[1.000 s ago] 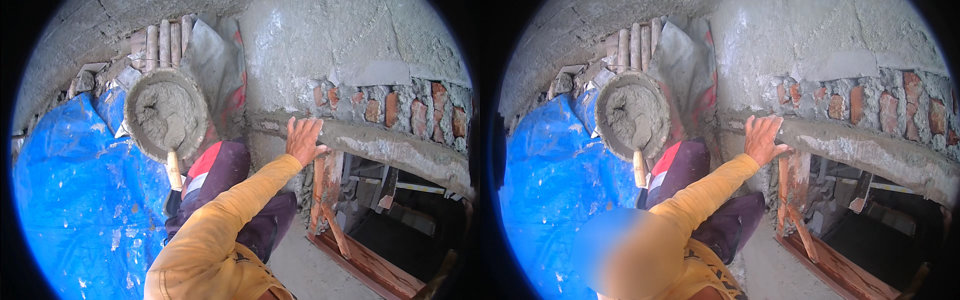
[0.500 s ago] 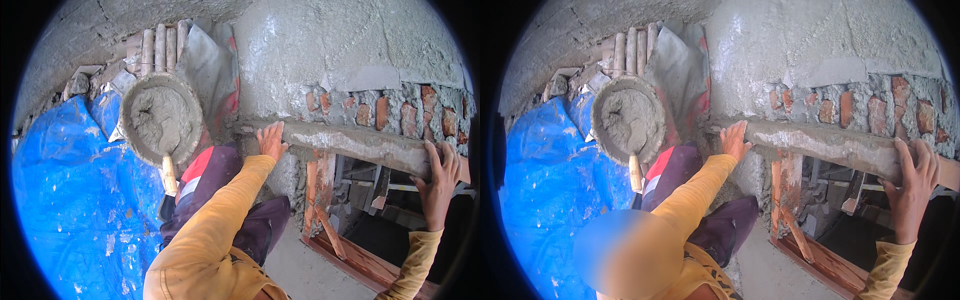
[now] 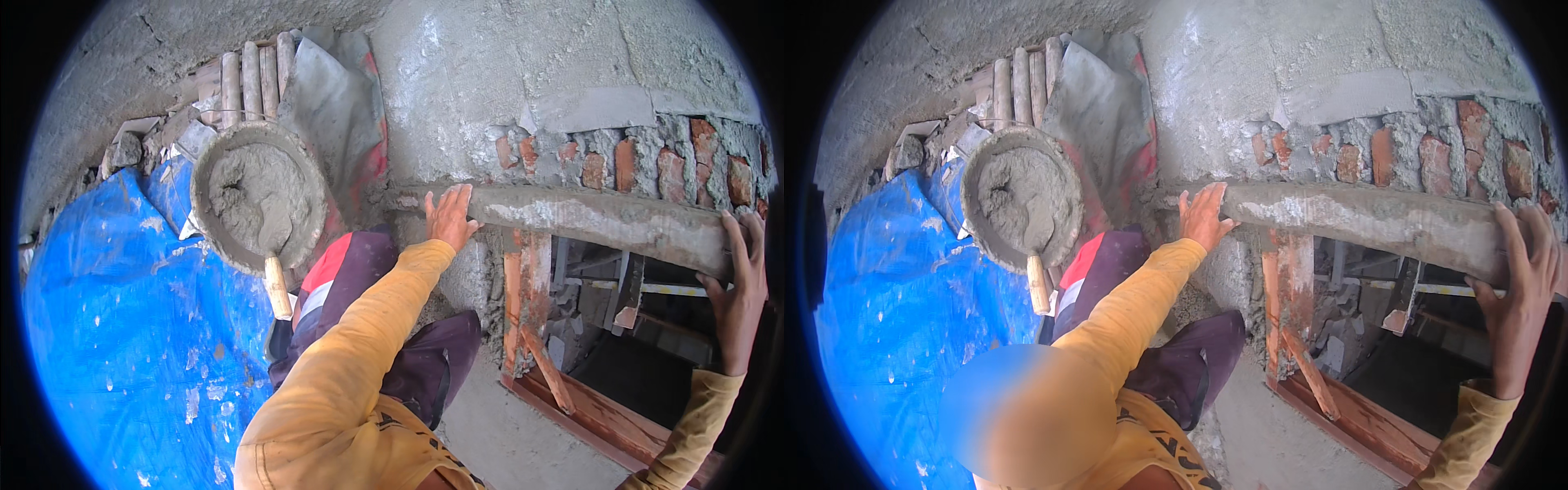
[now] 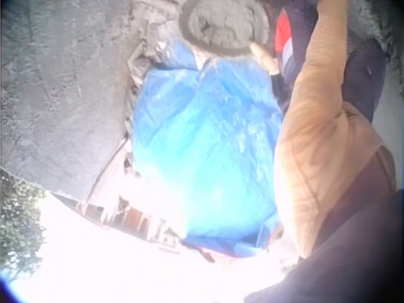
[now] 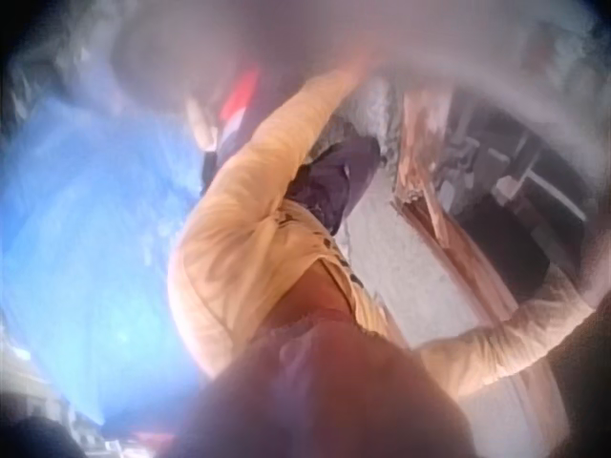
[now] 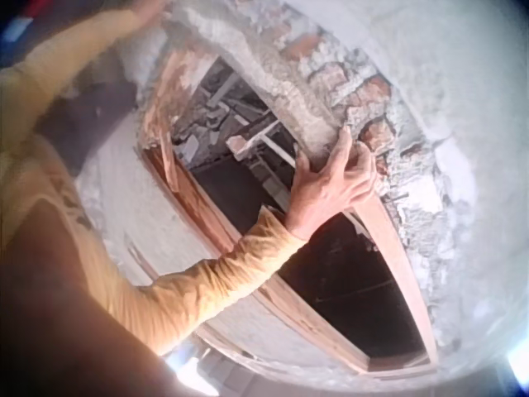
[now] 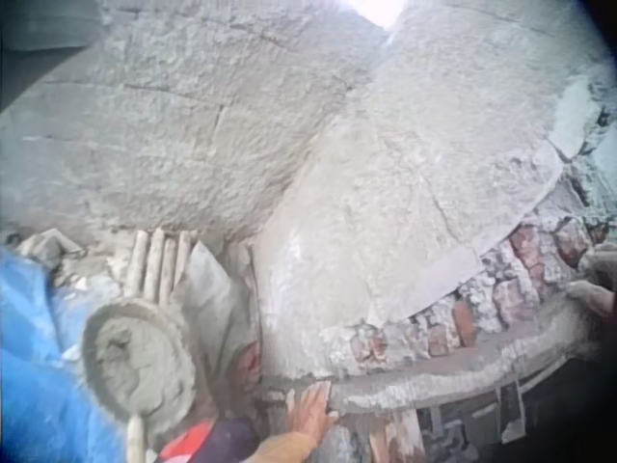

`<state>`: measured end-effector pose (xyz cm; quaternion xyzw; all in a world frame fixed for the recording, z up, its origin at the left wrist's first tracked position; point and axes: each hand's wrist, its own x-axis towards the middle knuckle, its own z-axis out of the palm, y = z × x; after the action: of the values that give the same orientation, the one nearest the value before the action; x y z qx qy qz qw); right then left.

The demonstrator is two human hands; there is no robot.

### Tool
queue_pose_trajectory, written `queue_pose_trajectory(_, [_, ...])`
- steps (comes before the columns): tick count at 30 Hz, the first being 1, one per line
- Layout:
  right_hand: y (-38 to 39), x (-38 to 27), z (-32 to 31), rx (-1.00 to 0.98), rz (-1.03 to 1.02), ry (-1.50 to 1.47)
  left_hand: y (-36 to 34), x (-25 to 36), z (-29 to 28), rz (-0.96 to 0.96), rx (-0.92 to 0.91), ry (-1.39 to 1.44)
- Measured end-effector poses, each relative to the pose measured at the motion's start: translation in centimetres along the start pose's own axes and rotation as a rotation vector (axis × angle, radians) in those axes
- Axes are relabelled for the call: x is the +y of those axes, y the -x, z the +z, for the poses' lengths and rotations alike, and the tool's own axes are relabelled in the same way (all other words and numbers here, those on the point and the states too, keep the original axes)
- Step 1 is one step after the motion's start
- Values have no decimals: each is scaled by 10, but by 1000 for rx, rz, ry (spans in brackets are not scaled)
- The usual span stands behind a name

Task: The person scoops wet cement from a bucket using a trowel and applies it to a wall surface. They spread and smooth the cement along the wall and a wooden frame, repeatedly returning to the bucket to gather more material.

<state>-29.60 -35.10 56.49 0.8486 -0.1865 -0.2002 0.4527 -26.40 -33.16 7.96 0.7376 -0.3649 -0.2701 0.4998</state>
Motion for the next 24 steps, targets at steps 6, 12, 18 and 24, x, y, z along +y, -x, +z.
queue_pose_trajectory(6, [10, -69, 47, 62, 3, -137, 42, -48, 24, -180, -165, -164])
queue_pose_trajectory(12, [59, -67, 41, -46, 36, -158, 101, -42, 39, 46, -384, -167])
queue_pose_trajectory(18, [92, -68, 54, -62, 315, -453, 102, -52, 44, 63, -397, -99])
queue_pose_trajectory(24, [123, -78, 106, 167, 837, -1219, 103, -50, 52, 3, -364, -118])
